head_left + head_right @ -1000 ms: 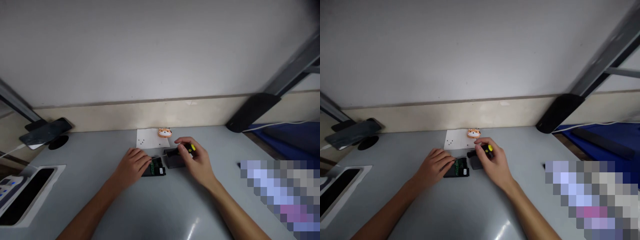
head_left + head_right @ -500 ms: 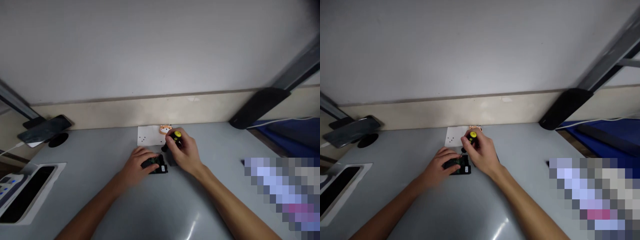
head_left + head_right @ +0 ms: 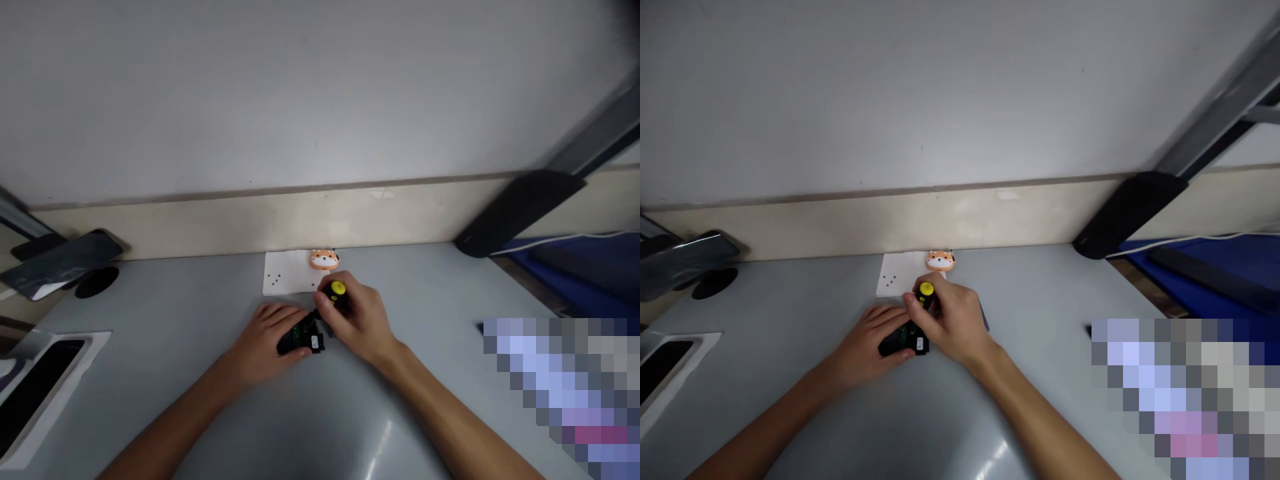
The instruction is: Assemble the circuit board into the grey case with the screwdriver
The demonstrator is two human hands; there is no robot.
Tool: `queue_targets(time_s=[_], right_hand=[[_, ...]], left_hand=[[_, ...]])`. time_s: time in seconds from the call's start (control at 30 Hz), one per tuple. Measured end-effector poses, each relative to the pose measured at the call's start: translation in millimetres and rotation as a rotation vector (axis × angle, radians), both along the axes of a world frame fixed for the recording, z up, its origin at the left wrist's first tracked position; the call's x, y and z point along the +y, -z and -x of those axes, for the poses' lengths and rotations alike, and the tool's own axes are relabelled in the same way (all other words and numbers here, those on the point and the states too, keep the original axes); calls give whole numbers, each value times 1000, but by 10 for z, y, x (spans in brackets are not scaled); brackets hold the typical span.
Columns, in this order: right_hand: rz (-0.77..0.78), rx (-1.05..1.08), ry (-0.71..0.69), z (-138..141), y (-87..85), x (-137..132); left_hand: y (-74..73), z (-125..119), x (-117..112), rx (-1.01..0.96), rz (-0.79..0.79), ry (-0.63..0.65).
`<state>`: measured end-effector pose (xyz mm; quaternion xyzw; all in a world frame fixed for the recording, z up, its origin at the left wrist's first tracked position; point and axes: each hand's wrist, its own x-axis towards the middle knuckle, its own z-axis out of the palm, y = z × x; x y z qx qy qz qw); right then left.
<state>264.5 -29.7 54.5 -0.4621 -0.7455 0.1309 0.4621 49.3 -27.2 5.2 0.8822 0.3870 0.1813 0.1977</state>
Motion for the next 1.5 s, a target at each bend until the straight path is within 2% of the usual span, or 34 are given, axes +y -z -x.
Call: queue_targets(time_s=[0.3,0.6,0.97,1.5], right_hand=[[42,83,53,-12,62,58],[82,63,59,-3,63,50],[112,59,60,17,81,65],[118,74,83,80,116,94]], left_hand=[[-59,-32,-32,15,-5,-3],[-11,-23,-32,5,-49,14],[-57,-34,-35,14,-40,13],[3,-24,-24,2,-55,26]])
